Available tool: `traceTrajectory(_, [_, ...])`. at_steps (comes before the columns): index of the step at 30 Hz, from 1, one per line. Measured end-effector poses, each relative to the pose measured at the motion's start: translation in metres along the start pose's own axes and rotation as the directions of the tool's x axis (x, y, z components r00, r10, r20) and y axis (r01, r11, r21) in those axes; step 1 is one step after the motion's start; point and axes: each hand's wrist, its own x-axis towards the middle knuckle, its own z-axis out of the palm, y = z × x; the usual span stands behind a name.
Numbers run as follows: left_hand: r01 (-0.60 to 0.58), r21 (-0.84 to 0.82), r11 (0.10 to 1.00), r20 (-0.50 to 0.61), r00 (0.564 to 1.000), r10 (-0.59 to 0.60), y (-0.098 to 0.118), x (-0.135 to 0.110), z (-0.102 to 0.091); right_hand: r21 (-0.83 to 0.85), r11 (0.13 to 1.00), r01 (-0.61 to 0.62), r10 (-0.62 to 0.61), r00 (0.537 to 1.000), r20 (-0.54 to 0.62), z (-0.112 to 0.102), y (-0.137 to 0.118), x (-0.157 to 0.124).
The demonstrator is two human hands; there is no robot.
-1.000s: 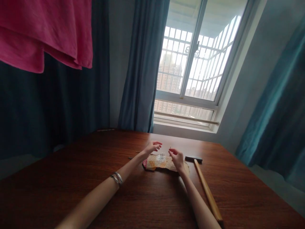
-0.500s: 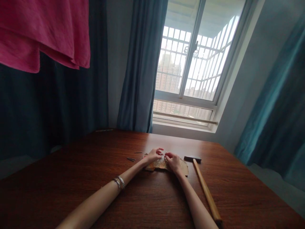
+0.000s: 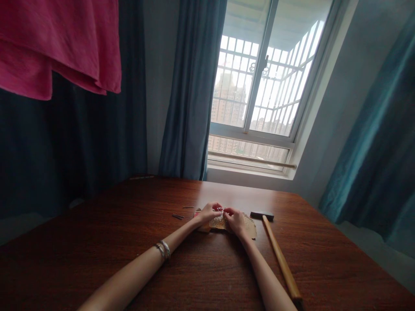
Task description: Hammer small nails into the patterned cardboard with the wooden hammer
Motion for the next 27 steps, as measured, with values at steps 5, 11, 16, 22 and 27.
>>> traceTrajectory(5, [-0.038,0.041,0.998,-0.027,0.999,0.040,0.008,-0.002,0.003,-0.041,0.999,0.021,-0.021,1.000,-0.008,0.002,0.002,0.001])
traceTrajectory(11, [-0.019,0.080,0.997,-0.061,0.998,0.024,0.008,0.001,0.008,-0.064,0.997,0.035,-0.035,0.999,-0.002,0.003,0.003,-0.002])
traceTrajectory(16, [-0.049,0.070,0.996,-0.057,0.997,0.053,0.003,0.002,0.009,-0.097,0.995,0.004,-0.004,1.000,0.003,0.004,-0.003,-0.004])
traceTrajectory(22, [-0.024,0.060,0.998,-0.064,0.998,0.028,0.003,0.000,0.010,-0.195,0.978,-0.070,0.072,0.997,0.004,-0.036,-0.015,-0.002])
traceTrajectory(27, [-0.005,0.018,1.000,-0.063,0.998,0.007,0.008,-0.002,0.009,-0.466,0.845,-0.261,0.224,0.965,-0.136,-0.109,-0.012,-0.047])
